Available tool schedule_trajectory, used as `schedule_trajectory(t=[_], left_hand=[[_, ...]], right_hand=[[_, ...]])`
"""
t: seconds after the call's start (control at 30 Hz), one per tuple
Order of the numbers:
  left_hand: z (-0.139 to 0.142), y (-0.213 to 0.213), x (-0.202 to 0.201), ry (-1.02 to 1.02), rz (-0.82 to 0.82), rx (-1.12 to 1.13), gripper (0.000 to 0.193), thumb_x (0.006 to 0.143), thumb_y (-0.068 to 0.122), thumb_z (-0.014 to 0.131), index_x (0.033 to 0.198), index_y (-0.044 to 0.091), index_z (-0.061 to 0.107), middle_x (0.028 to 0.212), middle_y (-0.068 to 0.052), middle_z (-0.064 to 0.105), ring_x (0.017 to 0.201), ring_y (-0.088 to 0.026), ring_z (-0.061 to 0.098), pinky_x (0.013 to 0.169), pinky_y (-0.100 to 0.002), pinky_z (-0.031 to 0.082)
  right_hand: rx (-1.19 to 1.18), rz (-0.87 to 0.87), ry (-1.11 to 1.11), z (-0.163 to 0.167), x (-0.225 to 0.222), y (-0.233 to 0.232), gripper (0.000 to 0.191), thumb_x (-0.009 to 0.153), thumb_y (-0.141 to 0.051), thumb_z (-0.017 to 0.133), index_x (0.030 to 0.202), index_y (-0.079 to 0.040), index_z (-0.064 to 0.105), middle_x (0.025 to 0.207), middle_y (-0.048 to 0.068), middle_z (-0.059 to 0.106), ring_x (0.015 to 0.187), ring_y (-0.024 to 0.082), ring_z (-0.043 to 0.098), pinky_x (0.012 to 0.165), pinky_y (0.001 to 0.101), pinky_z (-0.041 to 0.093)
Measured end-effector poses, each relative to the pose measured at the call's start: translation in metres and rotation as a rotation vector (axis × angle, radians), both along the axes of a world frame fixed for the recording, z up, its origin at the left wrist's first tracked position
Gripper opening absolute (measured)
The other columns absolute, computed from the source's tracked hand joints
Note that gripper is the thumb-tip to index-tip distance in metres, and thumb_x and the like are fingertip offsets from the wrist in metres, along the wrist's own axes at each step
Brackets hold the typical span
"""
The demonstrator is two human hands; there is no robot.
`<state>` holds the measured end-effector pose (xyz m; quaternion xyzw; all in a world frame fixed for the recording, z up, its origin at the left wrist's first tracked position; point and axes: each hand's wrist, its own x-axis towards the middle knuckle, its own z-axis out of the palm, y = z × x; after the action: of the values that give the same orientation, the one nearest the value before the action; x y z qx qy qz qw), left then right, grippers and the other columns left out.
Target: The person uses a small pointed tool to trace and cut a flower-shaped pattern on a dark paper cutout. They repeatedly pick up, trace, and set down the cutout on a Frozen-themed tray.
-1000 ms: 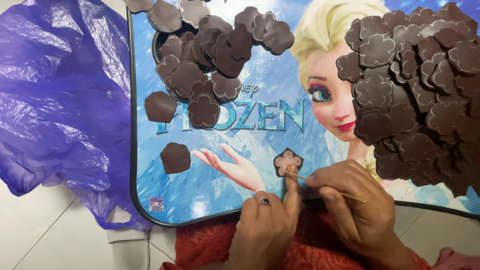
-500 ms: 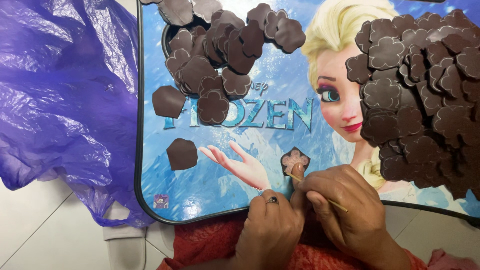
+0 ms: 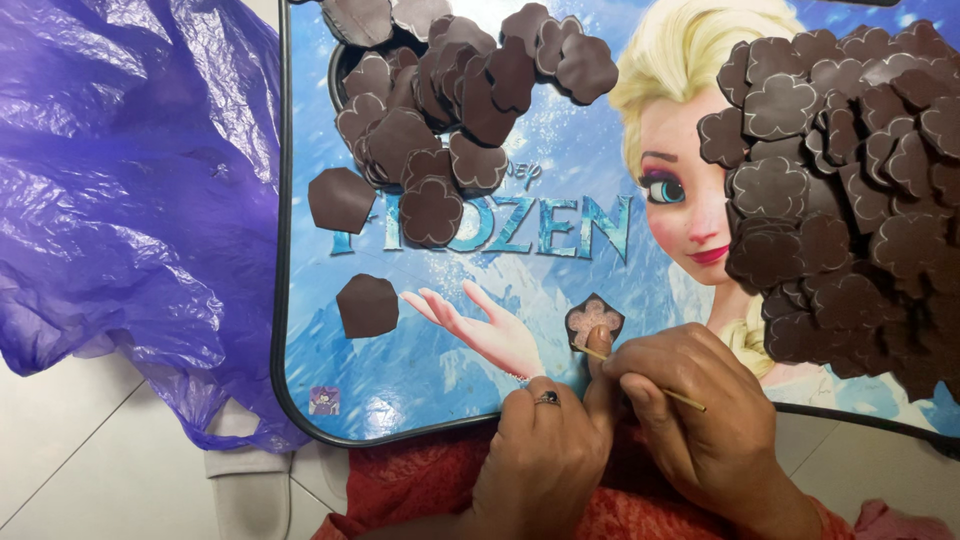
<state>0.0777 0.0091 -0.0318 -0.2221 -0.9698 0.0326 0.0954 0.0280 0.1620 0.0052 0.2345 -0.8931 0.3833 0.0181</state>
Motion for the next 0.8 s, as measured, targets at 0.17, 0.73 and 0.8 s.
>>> schedule_trajectory(t=[0.17, 0.73, 0.8], left_hand=[[-0.003, 0.001, 0.001, 0.021, 0.013, 0.064, 0.039, 0.095, 0.019, 0.052, 0.128, 0.002, 0.067, 0.061, -0.001, 0.048, 0.060, -0.014, 0.048, 0.057, -0.030, 0.034], [-0.003, -0.003, -0.007, 0.037, -0.005, 0.097, 0.046, 0.093, 0.019, 0.054, 0.132, -0.001, 0.069, 0.058, 0.002, 0.045, 0.057, -0.012, 0.047, 0.056, -0.029, 0.034], [-0.001, -0.004, -0.008, 0.052, 0.008, 0.097, 0.044, 0.094, 0.018, 0.054, 0.131, -0.001, 0.068, 0.058, 0.002, 0.046, 0.056, -0.012, 0.047, 0.056, -0.029, 0.034]], right_hand=[[0.015, -0.033, 0.020, 0.001, -0.003, -0.003, 0.006, 0.098, -0.008, 0.064, 0.102, -0.004, 0.066, 0.092, 0.007, 0.071, 0.080, 0.022, 0.066, 0.073, 0.0328, 0.051], [-0.044, -0.027, 0.057, 0.000, -0.010, -0.006, 0.007, 0.102, -0.008, 0.061, 0.106, -0.002, 0.063, 0.098, 0.008, 0.070, 0.086, 0.023, 0.068, 0.081, 0.0339, 0.054], [-0.026, -0.034, 0.065, -0.001, -0.012, -0.007, 0.006, 0.103, -0.008, 0.061, 0.105, -0.003, 0.064, 0.098, 0.008, 0.070, 0.087, 0.023, 0.068, 0.081, 0.0346, 0.053]])
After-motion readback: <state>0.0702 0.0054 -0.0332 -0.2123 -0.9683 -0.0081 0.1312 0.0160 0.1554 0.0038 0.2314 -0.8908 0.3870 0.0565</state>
